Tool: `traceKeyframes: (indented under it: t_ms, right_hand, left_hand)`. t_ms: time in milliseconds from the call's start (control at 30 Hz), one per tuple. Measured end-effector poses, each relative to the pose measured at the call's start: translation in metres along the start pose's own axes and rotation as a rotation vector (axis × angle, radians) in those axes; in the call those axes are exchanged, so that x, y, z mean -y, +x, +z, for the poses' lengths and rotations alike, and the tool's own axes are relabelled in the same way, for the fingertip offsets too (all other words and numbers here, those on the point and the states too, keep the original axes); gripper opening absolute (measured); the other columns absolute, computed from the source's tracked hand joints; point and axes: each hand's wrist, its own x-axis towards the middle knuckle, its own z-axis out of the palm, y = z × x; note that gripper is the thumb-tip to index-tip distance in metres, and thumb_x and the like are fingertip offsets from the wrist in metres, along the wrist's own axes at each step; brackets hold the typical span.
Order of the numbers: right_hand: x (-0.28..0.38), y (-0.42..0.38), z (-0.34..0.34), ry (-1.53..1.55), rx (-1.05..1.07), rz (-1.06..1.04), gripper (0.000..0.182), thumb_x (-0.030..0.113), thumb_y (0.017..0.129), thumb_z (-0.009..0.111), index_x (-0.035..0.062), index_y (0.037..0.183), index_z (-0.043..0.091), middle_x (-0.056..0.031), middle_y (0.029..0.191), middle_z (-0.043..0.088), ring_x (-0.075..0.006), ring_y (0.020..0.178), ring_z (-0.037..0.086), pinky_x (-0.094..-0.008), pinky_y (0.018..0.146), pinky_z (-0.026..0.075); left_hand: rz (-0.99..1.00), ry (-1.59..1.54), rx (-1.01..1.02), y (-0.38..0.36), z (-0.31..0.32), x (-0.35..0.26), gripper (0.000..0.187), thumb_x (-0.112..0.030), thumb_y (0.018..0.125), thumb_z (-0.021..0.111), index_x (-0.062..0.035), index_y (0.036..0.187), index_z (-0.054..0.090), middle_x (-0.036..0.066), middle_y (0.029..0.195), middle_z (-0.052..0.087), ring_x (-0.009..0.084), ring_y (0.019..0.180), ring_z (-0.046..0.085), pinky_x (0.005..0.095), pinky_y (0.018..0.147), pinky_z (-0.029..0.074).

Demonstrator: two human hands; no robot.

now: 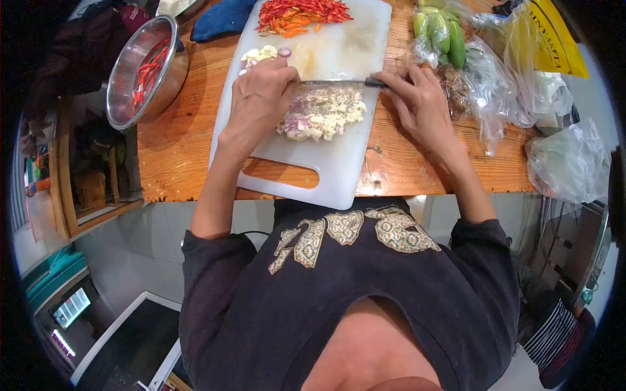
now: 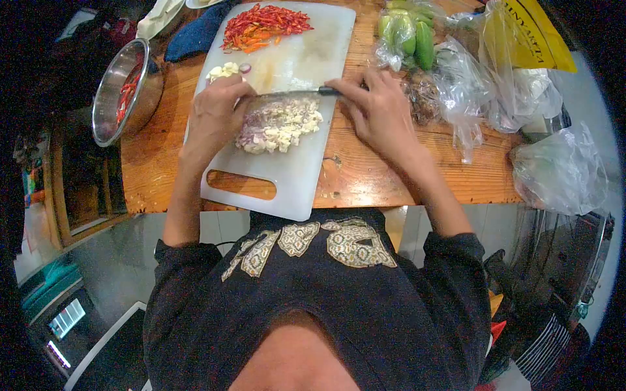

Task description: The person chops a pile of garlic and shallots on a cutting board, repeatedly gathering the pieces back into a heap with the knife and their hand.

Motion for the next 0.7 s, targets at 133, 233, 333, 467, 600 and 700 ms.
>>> traceKeyframes:
  t_ms: [133,233,333,467,600,700]
  right_hand:
    - [0.018,-0.016,-0.001,-0.018,-0.066,-0.05,0.047,0.004,0.08,0.074,0.0195,0.124,0.074,-0.0087,0.095,0.061,-0.0292,0.09,0.057,-0.0417,0.079,0.048]
    - [0.031,-0.025,0.001,-0.037,-0.091,-0.097,0.055,0.005,0.077,0.074,0.0222,0.13,0.072,-0.0076,0.098,0.059,-0.0283,0.089,0.055,-0.0418,0.078,0.047]
    - [0.029,-0.031,0.011,-0.027,-0.06,-0.072,0.059,0.006,0.079,0.074,0.025,0.134,0.07,-0.0076,0.1,0.059,-0.0281,0.089,0.054,-0.0419,0.079,0.046]
    - [0.043,-0.035,0.004,-0.045,-0.052,-0.077,0.057,0.007,0.079,0.075,0.0258,0.133,0.07,-0.0064,0.1,0.059,-0.0271,0.089,0.053,-0.0401,0.079,0.045]
    - [0.04,-0.035,0.0,-0.008,-0.091,-0.099,0.057,0.007,0.076,0.075,0.0252,0.13,0.072,-0.0047,0.099,0.06,-0.0257,0.088,0.053,-0.0381,0.078,0.043]
    - [0.05,-0.037,-0.011,0.021,-0.112,-0.127,0.06,0.002,0.071,0.073,0.0212,0.128,0.074,-0.0065,0.097,0.062,-0.0259,0.086,0.055,-0.0379,0.078,0.043]
  left_hand:
    - [-0.065,-0.001,0.06,-0.022,-0.016,-0.013,0.012,-0.009,0.082,0.074,-0.0087,0.095,0.074,0.008,0.093,0.068,0.0301,0.092,0.068,0.0419,0.077,0.054]
    - [-0.053,0.013,0.027,-0.043,-0.02,-0.014,0.015,-0.009,0.081,0.076,-0.0088,0.095,0.074,0.007,0.089,0.066,0.0286,0.09,0.067,0.0404,0.074,0.054]
    - [-0.012,0.02,-0.048,-0.051,-0.018,-0.018,0.012,-0.006,0.08,0.075,-0.0089,0.091,0.072,0.006,0.083,0.06,0.0258,0.084,0.064,0.0398,0.067,0.052]
    - [-0.003,0.042,-0.062,-0.057,-0.024,-0.02,0.012,-0.004,0.08,0.073,-0.0098,0.09,0.071,0.004,0.08,0.058,0.0233,0.081,0.062,0.0386,0.064,0.051]
    - [-0.012,0.077,-0.085,-0.063,-0.032,-0.03,0.014,-0.003,0.079,0.074,-0.0101,0.09,0.071,0.003,0.08,0.057,0.0219,0.078,0.059,0.0363,0.063,0.05]
    - [-0.039,0.076,-0.096,-0.068,-0.044,-0.041,0.016,-0.002,0.077,0.076,-0.0096,0.09,0.071,0.003,0.08,0.057,0.0213,0.076,0.058,0.0356,0.062,0.048]
